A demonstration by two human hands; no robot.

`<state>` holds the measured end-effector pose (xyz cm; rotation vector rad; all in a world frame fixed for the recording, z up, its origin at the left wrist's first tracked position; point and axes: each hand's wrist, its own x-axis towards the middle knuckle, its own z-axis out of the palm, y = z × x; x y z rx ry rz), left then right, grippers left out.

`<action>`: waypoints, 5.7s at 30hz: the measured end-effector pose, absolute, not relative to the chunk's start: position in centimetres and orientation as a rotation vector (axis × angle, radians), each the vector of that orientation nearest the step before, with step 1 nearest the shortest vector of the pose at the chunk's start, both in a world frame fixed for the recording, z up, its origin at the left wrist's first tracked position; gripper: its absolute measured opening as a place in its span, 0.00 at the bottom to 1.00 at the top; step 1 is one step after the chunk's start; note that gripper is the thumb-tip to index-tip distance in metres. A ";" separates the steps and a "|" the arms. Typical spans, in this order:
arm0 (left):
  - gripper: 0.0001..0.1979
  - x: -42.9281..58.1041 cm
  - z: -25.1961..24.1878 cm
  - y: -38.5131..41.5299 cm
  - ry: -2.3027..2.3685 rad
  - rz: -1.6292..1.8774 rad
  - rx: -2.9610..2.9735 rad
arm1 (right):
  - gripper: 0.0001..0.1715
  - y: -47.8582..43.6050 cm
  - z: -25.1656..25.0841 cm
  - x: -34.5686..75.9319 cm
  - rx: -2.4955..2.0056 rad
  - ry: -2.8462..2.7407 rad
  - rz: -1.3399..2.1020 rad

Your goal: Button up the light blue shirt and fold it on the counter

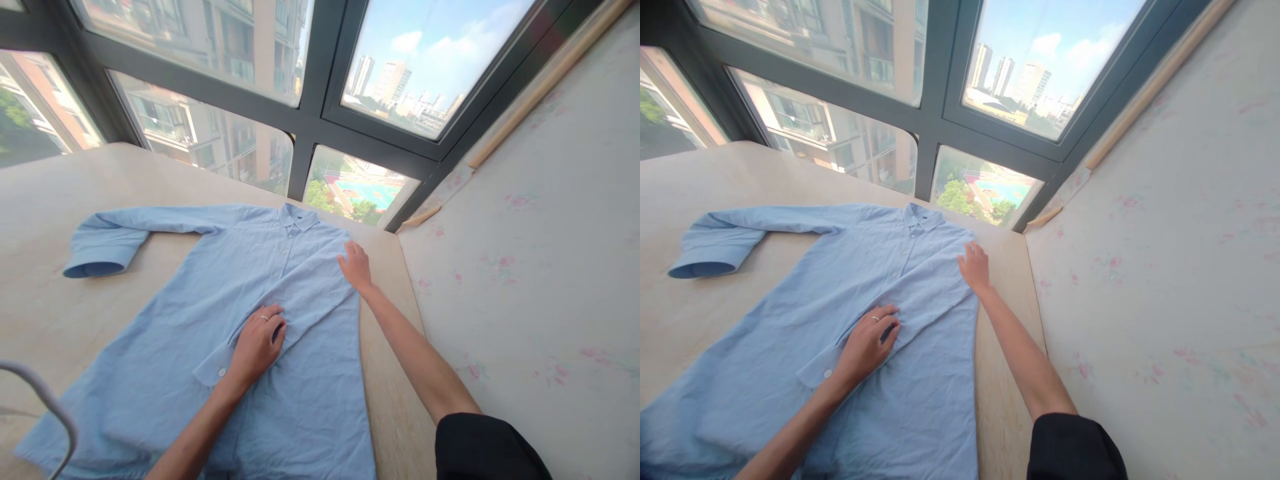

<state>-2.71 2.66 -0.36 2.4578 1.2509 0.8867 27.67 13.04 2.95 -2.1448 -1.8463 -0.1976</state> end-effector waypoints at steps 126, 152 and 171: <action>0.29 -5.1 0.4 -2.8 1.498 0.498 2.593 | 0.35 6.3 2.1 14.7 -1.638 -2.353 -0.164; 0.30 -6.6 -0.5 -3.5 1.248 0.488 2.680 | 0.35 1.2 -1.0 23.4 -2.105 -2.407 -0.091; 0.13 -6.9 0.5 -3.8 1.326 0.824 2.480 | 0.17 -2.4 2.5 8.5 -1.487 -2.213 0.186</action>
